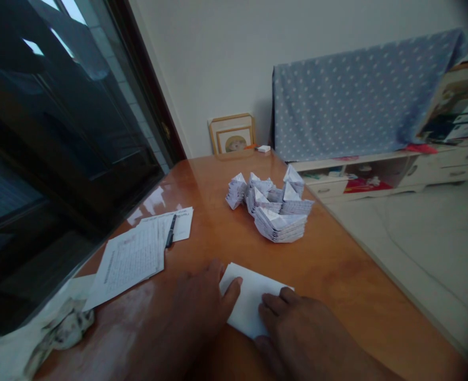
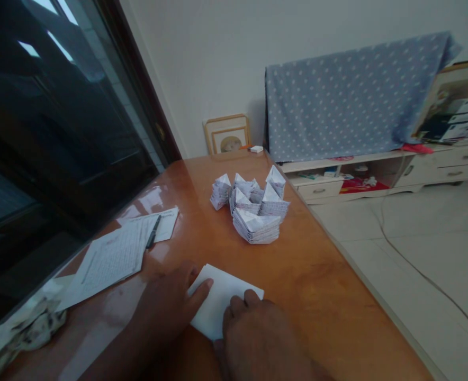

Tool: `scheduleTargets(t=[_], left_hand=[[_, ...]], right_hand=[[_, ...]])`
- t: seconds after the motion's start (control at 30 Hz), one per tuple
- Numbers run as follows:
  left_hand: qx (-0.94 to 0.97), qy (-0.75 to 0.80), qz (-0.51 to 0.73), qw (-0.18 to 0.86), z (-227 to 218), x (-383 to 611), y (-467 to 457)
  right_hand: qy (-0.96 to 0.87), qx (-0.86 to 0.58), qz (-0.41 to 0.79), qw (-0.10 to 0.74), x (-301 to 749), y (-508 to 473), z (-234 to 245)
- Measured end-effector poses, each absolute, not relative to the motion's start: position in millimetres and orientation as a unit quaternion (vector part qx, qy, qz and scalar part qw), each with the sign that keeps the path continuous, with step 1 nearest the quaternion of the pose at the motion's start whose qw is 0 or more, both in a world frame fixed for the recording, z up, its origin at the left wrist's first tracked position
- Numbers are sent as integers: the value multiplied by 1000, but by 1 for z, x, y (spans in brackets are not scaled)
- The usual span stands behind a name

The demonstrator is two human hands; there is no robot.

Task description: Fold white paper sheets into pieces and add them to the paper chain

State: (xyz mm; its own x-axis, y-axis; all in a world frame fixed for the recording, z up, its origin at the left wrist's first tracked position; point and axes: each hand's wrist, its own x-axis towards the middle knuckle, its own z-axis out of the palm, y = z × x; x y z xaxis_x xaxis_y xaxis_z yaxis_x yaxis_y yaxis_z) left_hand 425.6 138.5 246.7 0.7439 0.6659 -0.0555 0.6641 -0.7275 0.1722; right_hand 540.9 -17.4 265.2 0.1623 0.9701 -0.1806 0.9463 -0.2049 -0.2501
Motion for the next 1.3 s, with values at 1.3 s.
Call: scheduleTargets(t=[1.3], left_hand=[[984,101,65,134,233,423,136]], right_hand=[[-679,-732,38,47,537,-20,227]])
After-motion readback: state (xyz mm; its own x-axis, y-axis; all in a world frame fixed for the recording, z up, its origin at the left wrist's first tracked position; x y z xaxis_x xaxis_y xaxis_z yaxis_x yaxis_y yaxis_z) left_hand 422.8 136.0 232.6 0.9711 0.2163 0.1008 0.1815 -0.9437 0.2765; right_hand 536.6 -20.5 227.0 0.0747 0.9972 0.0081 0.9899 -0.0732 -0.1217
